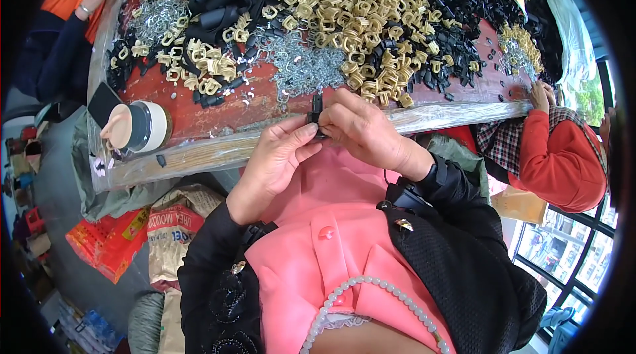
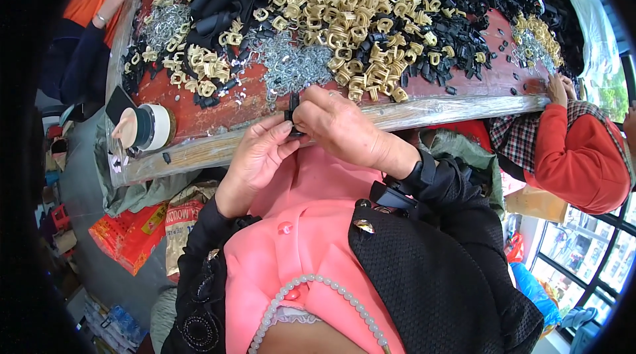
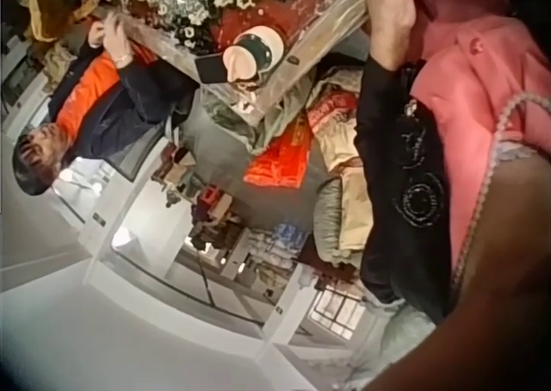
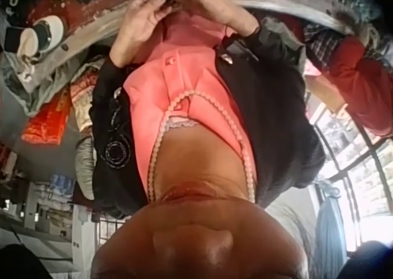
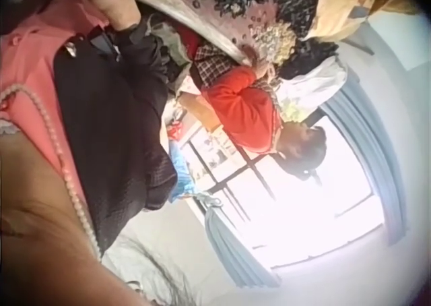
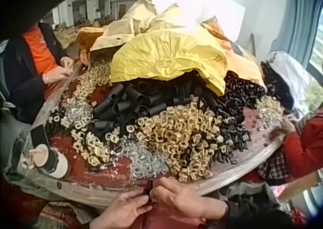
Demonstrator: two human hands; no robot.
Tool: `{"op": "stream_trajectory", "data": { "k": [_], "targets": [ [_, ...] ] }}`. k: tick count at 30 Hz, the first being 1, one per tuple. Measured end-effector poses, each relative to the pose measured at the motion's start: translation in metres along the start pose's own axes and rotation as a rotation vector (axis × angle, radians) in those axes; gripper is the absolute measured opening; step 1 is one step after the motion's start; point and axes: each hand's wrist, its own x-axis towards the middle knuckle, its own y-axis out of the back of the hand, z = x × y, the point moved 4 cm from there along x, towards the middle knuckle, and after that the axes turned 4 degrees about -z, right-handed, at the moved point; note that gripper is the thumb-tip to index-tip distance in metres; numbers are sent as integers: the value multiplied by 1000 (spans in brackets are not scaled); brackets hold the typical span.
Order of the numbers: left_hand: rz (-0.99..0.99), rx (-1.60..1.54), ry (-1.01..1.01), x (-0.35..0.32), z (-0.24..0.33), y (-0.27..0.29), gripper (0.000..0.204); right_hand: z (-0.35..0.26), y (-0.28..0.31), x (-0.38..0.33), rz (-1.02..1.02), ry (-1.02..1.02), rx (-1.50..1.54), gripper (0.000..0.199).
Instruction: The person assembles components by hand, picking up a black plastic housing and inserting a small metal pin and a beige plastic clip into it. They align the parts and press them together before placing the completed assembly onto the table.
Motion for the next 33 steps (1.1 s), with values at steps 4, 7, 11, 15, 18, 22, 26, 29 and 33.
{"op": "stream_trajectory", "data": {
  "k": [4, 7, 11, 15, 18, 22, 26, 29, 33],
  "targets": [
    [-27, -9, 11, -7, 6, -1, 22, 2, -2, -4, 29, -157, 245, 19],
    [-17, 8, 9, -10, 7, 3, 22, 10, 6, -18, 103, -215, 88, 19],
    [33, 37, 6, -5, 9, 11, 25, 37, 20, -45, 165, -192, -419, 20],
    [16, 43, 55, 8, 4, 3, 26, 71, 26, -44, 88, -232, -536, 21],
    [36, 64, 60, 12, 4, -2, 26, 81, 32, -38, 94, -258, -547, 20],
    [53, 66, 53, 17, 4, -1, 28, 85, 40, -41, 127, -336, -523, 16],
    [71, 67, 37, 17, 5, -4, 23, 64, 56, -38, 278, -259, -511, 14],
    [52, 72, 23, 16, 4, -2, 25, 53, 59, -34, 268, -236, -344, 13],
    [24, 68, -6, 15, 4, -3, 26, 42, 54, -24, 184, -228, -176, 11]
  ]
}}
